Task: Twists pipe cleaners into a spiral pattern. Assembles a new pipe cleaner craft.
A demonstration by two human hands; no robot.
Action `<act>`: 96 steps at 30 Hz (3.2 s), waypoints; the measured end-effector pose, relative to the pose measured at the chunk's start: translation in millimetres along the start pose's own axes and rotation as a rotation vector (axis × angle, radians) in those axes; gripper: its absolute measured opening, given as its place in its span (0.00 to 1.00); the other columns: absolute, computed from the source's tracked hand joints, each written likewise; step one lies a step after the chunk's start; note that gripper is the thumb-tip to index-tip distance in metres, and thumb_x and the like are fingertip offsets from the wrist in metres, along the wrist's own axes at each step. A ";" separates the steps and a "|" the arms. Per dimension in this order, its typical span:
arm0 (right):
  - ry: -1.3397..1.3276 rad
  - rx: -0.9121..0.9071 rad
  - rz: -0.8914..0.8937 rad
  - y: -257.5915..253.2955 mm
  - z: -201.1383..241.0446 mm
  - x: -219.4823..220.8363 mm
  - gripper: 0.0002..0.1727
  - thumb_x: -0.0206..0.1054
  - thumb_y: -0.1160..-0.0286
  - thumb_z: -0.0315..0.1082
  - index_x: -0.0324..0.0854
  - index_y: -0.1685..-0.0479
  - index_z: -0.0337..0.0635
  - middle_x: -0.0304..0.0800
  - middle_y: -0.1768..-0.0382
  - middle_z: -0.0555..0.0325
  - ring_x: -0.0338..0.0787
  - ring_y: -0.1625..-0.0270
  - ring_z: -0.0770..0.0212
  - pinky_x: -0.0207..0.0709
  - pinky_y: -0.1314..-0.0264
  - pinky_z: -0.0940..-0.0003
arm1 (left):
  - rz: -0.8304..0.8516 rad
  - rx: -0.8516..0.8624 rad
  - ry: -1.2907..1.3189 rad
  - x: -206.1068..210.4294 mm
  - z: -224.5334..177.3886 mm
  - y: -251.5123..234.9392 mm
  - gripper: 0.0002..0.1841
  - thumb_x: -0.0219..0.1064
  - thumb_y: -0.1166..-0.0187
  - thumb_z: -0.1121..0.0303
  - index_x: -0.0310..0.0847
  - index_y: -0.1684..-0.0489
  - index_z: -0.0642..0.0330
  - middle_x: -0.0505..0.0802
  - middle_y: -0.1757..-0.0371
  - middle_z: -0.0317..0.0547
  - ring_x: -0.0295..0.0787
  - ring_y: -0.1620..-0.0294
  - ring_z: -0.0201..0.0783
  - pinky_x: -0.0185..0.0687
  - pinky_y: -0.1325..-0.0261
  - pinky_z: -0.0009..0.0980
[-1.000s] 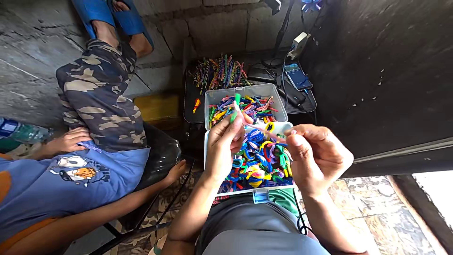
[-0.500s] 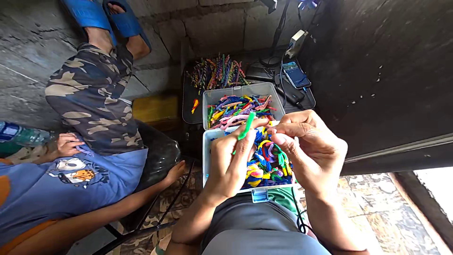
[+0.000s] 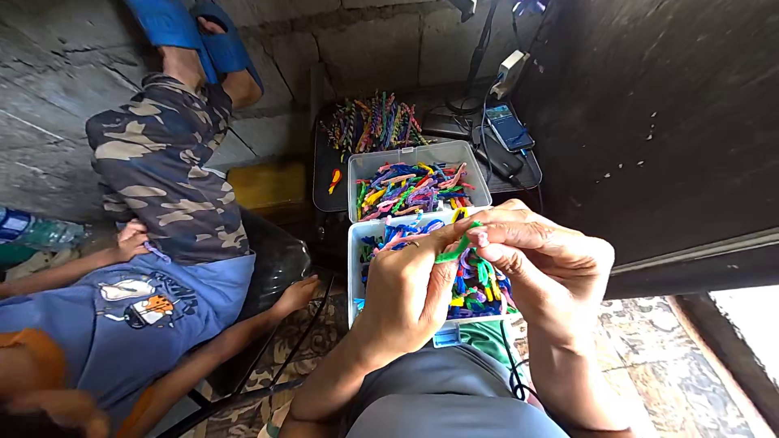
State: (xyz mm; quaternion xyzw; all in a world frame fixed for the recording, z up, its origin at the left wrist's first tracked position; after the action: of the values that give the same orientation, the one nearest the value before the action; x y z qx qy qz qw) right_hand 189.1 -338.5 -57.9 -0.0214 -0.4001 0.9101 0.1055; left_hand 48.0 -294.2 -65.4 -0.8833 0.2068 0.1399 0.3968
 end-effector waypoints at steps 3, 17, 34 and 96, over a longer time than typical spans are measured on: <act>0.049 -0.016 -0.003 0.1 1.1 -0.6 0.05 0.71 0.21 0.30 0.93 0.58 0.44 0.95 0.50 0.66 0.90 0.40 0.71 0.84 0.37 0.76 | 0.012 0.015 -0.072 -1.2 -2.7 0.2 0.20 0.55 0.12 0.61 0.87 0.45 0.69 0.89 0.71 0.41 0.78 0.71 0.19 0.72 0.64 0.15; -0.012 -0.008 -0.056 0.4 4.9 0.7 0.03 0.78 0.29 0.30 0.90 0.61 0.47 0.94 0.51 0.67 0.93 0.45 0.72 0.88 0.44 0.79 | -0.167 0.137 0.119 -11.3 -14.7 -1.9 0.11 0.59 0.13 0.71 0.86 0.55 0.70 0.84 0.67 0.39 0.76 0.66 0.15 0.71 0.61 0.08; -0.070 0.037 -0.091 4.9 6.2 13.7 0.05 0.74 0.25 0.30 0.84 0.57 0.50 0.90 0.50 0.69 0.90 0.44 0.74 0.87 0.43 0.79 | -0.223 -0.053 0.669 -2.6 3.3 -0.7 0.08 0.67 0.16 0.65 0.94 0.55 0.53 0.86 0.69 0.22 0.77 0.68 0.11 0.74 0.64 0.08; 0.779 -0.929 0.688 39.2 60.5 23.2 0.08 0.59 0.23 0.16 0.83 0.62 0.34 0.80 0.71 0.56 0.71 0.67 0.58 0.60 0.59 0.65 | 0.986 -0.161 1.008 0.4 3.7 15.6 0.12 0.58 0.12 0.74 0.83 0.66 0.71 0.89 0.66 0.33 0.80 0.59 0.11 0.73 0.54 0.09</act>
State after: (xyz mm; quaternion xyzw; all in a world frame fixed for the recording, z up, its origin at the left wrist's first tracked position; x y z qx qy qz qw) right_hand 152.2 -403.1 -44.5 -0.5149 -0.6514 0.5525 -0.0728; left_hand 40.7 -300.9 -78.0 -0.6705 0.7301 -0.1075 0.0767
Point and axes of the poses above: each hand's wrist, its own y-axis away from the middle knuckle, its own x-axis out of the palm, z = x × y, the point moved 6 cm from there along -y, towards the middle knuckle
